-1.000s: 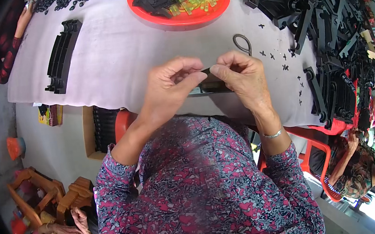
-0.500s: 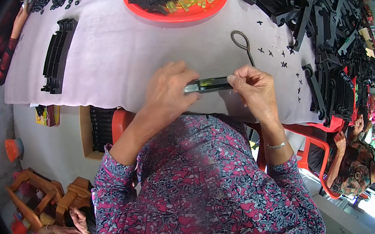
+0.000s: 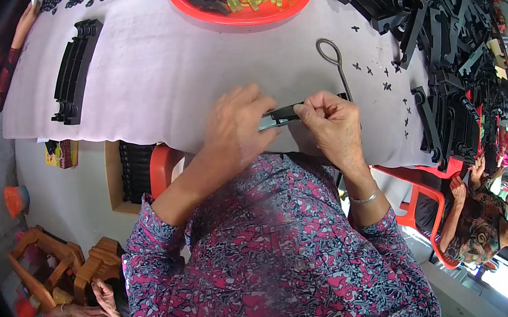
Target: Assembling and inspecting toner cartridge components in a workshop.
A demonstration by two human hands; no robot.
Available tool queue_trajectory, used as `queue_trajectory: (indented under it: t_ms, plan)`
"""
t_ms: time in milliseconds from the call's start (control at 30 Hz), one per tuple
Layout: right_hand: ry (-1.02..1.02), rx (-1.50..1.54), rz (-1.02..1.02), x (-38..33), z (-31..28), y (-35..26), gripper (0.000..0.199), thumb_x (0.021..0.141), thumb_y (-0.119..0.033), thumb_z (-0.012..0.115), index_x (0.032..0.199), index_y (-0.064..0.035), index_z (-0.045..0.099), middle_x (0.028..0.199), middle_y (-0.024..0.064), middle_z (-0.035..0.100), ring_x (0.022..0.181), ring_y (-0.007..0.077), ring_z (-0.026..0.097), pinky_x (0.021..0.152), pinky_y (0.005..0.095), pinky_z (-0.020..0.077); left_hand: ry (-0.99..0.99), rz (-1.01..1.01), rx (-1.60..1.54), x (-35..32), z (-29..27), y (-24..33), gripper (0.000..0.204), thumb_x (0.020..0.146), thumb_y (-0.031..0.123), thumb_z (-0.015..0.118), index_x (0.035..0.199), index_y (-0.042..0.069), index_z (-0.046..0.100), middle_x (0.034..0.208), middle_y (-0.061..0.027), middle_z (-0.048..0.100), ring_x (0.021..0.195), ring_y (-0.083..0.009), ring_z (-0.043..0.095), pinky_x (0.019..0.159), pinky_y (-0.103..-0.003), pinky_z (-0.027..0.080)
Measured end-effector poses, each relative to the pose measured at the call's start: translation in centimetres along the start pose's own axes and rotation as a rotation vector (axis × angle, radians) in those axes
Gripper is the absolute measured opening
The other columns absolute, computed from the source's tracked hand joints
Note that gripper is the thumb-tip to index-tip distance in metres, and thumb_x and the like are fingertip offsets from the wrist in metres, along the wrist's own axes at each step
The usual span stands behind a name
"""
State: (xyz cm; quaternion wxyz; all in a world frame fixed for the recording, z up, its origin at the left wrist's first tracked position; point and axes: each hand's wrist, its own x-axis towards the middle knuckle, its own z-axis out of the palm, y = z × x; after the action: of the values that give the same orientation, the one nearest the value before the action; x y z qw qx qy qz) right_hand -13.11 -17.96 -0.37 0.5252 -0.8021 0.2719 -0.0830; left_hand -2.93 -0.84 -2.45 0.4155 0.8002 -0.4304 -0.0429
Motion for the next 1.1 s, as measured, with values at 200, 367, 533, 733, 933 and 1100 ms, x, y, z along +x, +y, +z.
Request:
queue_trajectory:
  t_ms: [200, 367, 533, 733, 933, 1100]
  plan:
    - [0.050, -0.086, -0.030, 0.1, 0.2, 0.0, 0.017, 0.086, -0.010, 0.076, 0.076, 0.0002, 0.066, 0.055, -0.0026, 0.050, 0.053, 0.0031, 0.040, 0.047, 0.0261, 0.0339, -0.008, -0.006, -0.003, -0.1, 0.1, -0.1, 0.035, 0.066, 0.014, 0.086, 0.096, 0.005, 0.070, 0.086, -0.0095, 0.055, 0.085, -0.0315, 0.058, 0.073, -0.044, 0.045]
    - [0.074, -0.224, -0.071, -0.1, 0.3, -0.8, 0.017, 0.085, -0.011, 0.076, 0.076, -0.0001, 0.066, 0.054, 0.0040, 0.054, 0.049, 0.0076, 0.046, 0.048, 0.0289, 0.0392, -0.004, 0.003, -0.013, -0.2, -0.1, 0.0, 0.035, 0.067, 0.012, 0.086, 0.097, 0.005, 0.069, 0.088, -0.0101, 0.055, 0.086, -0.0321, 0.058, 0.074, -0.044, 0.045]
    - [0.110, -0.309, -0.103, -0.2, 0.4, -0.8, 0.017, 0.085, -0.015, 0.075, 0.079, -0.0008, 0.067, 0.057, 0.0095, 0.060, 0.048, 0.0146, 0.054, 0.050, 0.0320, 0.0447, 0.029, -0.002, -0.051, -0.5, -0.5, 0.4, 0.036, 0.069, 0.012, 0.085, 0.101, 0.005, 0.069, 0.092, -0.0103, 0.057, 0.088, -0.0322, 0.059, 0.075, -0.043, 0.046]
    - [0.141, -0.316, -0.086, -0.5, 0.6, -0.8, 0.018, 0.086, -0.016, 0.076, 0.079, -0.0013, 0.068, 0.057, 0.0089, 0.061, 0.048, 0.0153, 0.056, 0.051, 0.0315, 0.0452, 0.018, 0.139, 0.017, -1.2, -0.3, 0.2, 0.030, 0.075, 0.009, 0.079, 0.105, 0.008, 0.071, 0.100, -0.0091, 0.061, 0.090, -0.0285, 0.062, 0.077, -0.041, 0.048]
    - [0.160, -0.290, -0.063, -0.7, 0.8, -1.1, 0.018, 0.087, -0.017, 0.075, 0.080, -0.0015, 0.068, 0.057, 0.0080, 0.060, 0.049, 0.0122, 0.055, 0.051, 0.0312, 0.0443, -0.024, 0.233, 0.145, -1.5, -0.3, -0.5, 0.028, 0.080, 0.008, 0.074, 0.107, 0.011, 0.072, 0.103, -0.0055, 0.064, 0.090, -0.0255, 0.062, 0.077, -0.039, 0.048]
    - [0.243, -0.231, -0.089, -1.2, 1.5, -0.3, 0.017, 0.090, -0.017, 0.074, 0.085, -0.0013, 0.070, 0.057, 0.0072, 0.059, 0.050, 0.0110, 0.053, 0.051, 0.0303, 0.0441, -0.091, 0.285, 0.224, -1.4, -0.6, -1.0, 0.035, 0.076, 0.009, 0.075, 0.110, 0.014, 0.071, 0.102, -0.0021, 0.064, 0.092, -0.0225, 0.061, 0.077, -0.038, 0.047]
